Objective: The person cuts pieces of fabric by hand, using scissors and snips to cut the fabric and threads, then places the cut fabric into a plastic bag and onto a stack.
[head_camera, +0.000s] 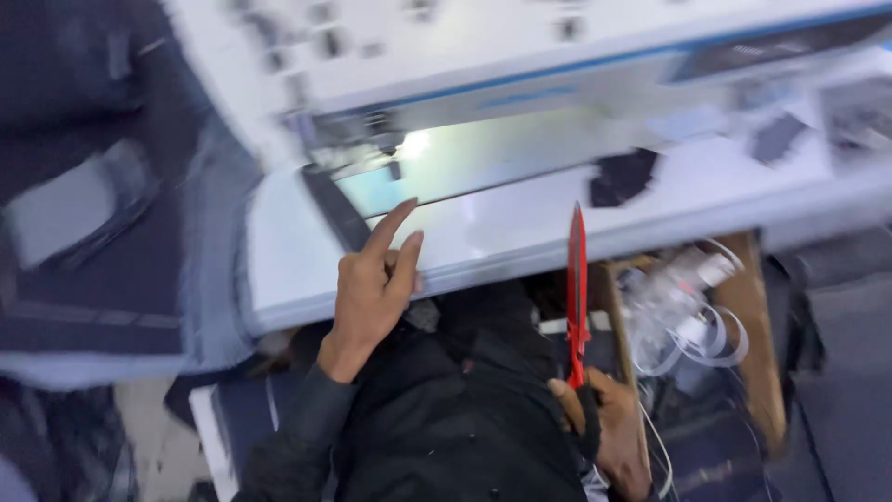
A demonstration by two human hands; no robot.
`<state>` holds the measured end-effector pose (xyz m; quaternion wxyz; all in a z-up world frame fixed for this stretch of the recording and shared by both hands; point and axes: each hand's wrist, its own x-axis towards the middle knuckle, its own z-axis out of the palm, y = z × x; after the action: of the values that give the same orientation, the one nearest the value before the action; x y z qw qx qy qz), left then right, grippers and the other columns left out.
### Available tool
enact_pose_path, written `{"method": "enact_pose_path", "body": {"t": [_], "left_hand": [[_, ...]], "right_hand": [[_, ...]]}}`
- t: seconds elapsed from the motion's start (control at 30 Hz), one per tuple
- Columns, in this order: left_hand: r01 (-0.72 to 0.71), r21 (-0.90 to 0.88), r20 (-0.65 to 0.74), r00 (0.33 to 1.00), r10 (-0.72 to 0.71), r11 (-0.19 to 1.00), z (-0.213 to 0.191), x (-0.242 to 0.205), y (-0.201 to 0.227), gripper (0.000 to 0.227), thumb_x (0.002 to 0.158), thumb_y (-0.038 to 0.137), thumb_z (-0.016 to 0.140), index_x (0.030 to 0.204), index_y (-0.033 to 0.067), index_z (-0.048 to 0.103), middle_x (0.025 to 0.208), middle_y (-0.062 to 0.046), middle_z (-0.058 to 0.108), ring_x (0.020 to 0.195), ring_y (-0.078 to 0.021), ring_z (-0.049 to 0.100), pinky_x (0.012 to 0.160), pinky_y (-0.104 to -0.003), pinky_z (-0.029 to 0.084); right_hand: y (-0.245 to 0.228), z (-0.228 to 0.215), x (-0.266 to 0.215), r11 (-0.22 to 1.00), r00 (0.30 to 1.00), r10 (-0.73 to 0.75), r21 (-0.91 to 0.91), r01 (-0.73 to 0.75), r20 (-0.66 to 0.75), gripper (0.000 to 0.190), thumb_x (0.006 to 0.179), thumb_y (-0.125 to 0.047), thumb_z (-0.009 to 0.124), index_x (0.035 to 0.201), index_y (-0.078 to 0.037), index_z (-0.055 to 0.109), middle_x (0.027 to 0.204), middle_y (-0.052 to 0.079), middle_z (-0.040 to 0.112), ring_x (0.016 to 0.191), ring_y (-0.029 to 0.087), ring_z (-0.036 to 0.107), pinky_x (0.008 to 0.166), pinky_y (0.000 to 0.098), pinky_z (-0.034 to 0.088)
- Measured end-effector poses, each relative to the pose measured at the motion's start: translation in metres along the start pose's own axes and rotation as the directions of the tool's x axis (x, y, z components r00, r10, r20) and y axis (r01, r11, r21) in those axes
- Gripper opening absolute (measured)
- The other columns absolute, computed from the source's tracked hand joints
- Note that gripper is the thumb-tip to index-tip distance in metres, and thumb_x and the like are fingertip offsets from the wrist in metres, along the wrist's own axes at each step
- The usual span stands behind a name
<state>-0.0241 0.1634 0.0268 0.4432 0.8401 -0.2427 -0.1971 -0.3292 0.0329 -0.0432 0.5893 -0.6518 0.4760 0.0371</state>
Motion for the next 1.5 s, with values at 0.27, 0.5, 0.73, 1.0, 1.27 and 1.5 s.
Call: {"method": "enact_pose_path", "body": {"t": [0.27, 0.5, 0.73, 1.0, 1.27, 1.5], "left_hand": [[0.415, 0.089, 0.179, 0.887, -0.425, 0.905, -0.044, -0.060, -0.038, 0.061, 0.098, 0.032, 0.064, 0.155, 0.0312, 0.042, 0.055, -0.014, 0.066, 0.050, -0.0197, 0.067, 0.058, -0.035, 0.056], [0.206, -0.552, -0.032, 0.963, -0.267, 0.808, 0.004, -0.112, -0.120, 0.033, 0.105, 0.014, 0.066, 0.137, 0.0077, 0.069, 0.099, -0.010, 0.078, 0.092, -0.0112, 0.070, 0.080, -0.026, 0.058], [0.155, -0.825, -0.085, 0.916, -0.391, 0.544, -0.003, -0.105, -0.128, 0.038, 0.099, 0.005, 0.064, 0.131, -0.0012, 0.045, 0.094, -0.013, 0.072, 0.087, -0.0150, 0.072, 0.079, -0.027, 0.059], [0.303, -0.914, 0.174, 0.893, -0.415, 0.270, 0.013, -0.126, -0.120, 0.037, 0.098, 0.003, 0.064, 0.134, -0.0019, 0.054, 0.097, -0.009, 0.073, 0.086, -0.0125, 0.070, 0.080, -0.024, 0.058], [0.184, -0.387, -0.032, 0.977, -0.212, 0.903, 0.026, -0.137, -0.120, 0.039, 0.101, 0.025, 0.065, 0.130, -0.0006, 0.057, 0.117, -0.014, 0.063, 0.108, -0.0237, 0.057, 0.096, -0.035, 0.046], [0.380, -0.923, 0.356, 0.905, -0.231, 0.066, 0.006, -0.095, -0.093, 0.047, 0.102, 0.040, 0.055, 0.121, -0.0009, 0.067, 0.115, -0.009, 0.074, 0.108, -0.0165, 0.067, 0.100, -0.029, 0.051]], "right_hand": [[-0.031, 0.056, 0.018, 0.996, 0.966, -0.041, -0.061, 0.058, 0.256, 0.027, 0.087, -0.023, 0.076, 0.071, -0.002, 0.066, 0.052, 0.001, 0.059, 0.046, 0.009, 0.055, 0.042, 0.0272, 0.042], [-0.062, 0.088, 0.029, 0.989, 0.956, -0.071, -0.103, 0.104, 0.284, 0.028, 0.088, -0.024, 0.074, 0.072, -0.003, 0.066, 0.052, 0.002, 0.059, 0.044, 0.010, 0.055, 0.043, 0.0269, 0.042], [-0.161, 0.099, 0.037, 0.922, 0.985, -0.158, -0.346, 0.173, 0.070, 0.029, 0.093, -0.028, 0.074, 0.083, -0.001, 0.070, 0.059, 0.007, 0.062, 0.051, 0.014, 0.055, 0.047, 0.0302, 0.042], [-0.171, 0.142, 0.017, 0.676, 0.879, -0.451, -0.582, 0.451, 0.156, 0.041, 0.100, -0.031, 0.060, 0.128, -0.001, 0.062, 0.093, 0.020, 0.070, 0.080, 0.027, 0.068, 0.073, 0.0386, 0.052], [-0.120, 0.179, 0.023, 0.911, 0.955, -0.173, -0.329, 0.248, 0.241, 0.033, 0.104, -0.028, 0.056, 0.119, 0.000, 0.064, 0.083, 0.018, 0.069, 0.072, 0.019, 0.057, 0.068, 0.0363, 0.050], [-0.100, 0.171, 0.020, 0.868, 0.811, -0.329, -0.182, 0.461, 0.484, 0.033, 0.105, -0.024, 0.055, 0.124, 0.002, 0.056, 0.095, 0.014, 0.068, 0.085, 0.017, 0.060, 0.080, 0.0320, 0.050]]}}
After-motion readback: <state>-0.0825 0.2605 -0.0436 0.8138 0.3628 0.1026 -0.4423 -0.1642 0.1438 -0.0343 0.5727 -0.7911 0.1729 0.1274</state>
